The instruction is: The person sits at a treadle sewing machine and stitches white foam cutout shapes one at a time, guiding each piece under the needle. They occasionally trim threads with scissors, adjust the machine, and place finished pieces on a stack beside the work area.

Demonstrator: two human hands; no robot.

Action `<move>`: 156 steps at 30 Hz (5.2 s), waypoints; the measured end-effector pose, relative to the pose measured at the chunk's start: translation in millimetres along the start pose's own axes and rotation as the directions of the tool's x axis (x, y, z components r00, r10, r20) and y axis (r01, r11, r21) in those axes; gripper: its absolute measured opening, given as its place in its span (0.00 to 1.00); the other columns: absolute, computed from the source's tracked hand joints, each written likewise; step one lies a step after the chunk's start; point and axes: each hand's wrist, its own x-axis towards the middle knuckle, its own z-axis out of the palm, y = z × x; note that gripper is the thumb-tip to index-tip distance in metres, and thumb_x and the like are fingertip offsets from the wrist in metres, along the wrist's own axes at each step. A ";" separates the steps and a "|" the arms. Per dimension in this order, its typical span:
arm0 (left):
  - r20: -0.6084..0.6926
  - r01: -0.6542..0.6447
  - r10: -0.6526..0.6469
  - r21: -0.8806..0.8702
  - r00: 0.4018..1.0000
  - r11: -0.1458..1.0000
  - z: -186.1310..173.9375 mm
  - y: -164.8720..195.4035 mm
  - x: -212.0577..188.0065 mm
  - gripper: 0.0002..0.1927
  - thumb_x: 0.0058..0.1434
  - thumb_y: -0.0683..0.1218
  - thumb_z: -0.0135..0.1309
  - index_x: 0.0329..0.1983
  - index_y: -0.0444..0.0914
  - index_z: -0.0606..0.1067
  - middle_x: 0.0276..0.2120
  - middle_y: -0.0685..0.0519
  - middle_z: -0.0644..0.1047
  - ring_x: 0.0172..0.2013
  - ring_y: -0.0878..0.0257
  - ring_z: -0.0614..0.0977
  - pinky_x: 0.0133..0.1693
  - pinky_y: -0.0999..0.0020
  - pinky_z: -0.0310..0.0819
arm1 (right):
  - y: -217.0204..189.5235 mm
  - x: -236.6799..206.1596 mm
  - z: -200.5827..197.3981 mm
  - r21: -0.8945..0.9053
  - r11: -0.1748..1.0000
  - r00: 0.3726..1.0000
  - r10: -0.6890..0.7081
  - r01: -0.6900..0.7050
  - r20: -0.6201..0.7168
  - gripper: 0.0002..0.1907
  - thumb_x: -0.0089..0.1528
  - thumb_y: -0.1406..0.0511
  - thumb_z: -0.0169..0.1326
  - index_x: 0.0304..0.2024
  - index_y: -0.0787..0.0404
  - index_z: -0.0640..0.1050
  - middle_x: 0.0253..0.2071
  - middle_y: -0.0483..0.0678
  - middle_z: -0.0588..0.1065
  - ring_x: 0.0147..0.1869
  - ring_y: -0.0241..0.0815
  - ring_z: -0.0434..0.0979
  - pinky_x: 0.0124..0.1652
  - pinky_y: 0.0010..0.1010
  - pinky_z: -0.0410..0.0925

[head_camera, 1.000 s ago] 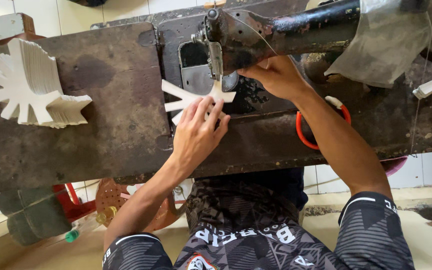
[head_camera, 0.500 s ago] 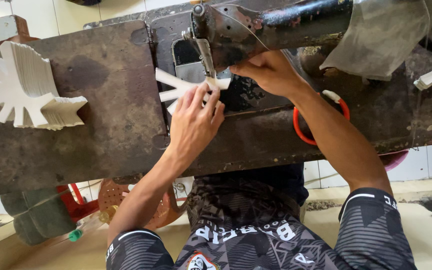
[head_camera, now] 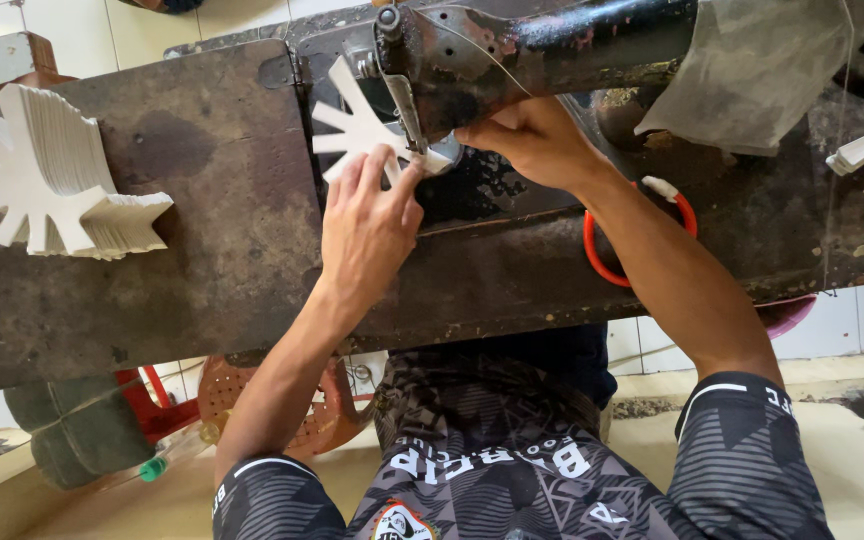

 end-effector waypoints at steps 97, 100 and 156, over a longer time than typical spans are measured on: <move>-0.070 0.013 -0.016 -0.037 0.997 0.999 9.6 49.9 -8.8 0.28 0.66 0.61 0.59 0.57 0.35 0.76 0.57 0.42 0.74 0.61 0.48 0.74 0.61 0.52 0.64 | -4.0 4.8 4.0 0.145 0.984 0.994 -0.104 0.100 0.020 0.10 0.67 0.62 0.62 0.38 0.62 0.79 0.28 0.33 0.67 0.33 0.26 0.61 0.31 0.27 0.56; -0.067 0.015 -0.019 -0.056 0.998 0.998 10.1 46.3 -9.9 0.26 0.66 0.60 0.59 0.55 0.35 0.77 0.58 0.41 0.74 0.61 0.48 0.74 0.61 0.52 0.64 | -6.5 4.1 5.3 0.123 0.991 0.999 -0.054 0.053 0.004 0.11 0.66 0.61 0.63 0.36 0.62 0.78 0.28 0.33 0.66 0.33 0.26 0.61 0.31 0.27 0.55; 0.073 0.095 -0.076 -0.299 0.994 0.949 19.4 -37.0 27.5 0.22 0.67 0.52 0.63 0.61 0.40 0.75 0.71 0.44 0.66 0.72 0.46 0.64 0.68 0.48 0.53 | -11.5 8.2 9.6 0.231 0.952 0.978 -0.209 0.200 0.019 0.12 0.67 0.68 0.61 0.53 0.63 0.79 0.53 0.43 0.78 0.58 0.35 0.75 0.56 0.33 0.69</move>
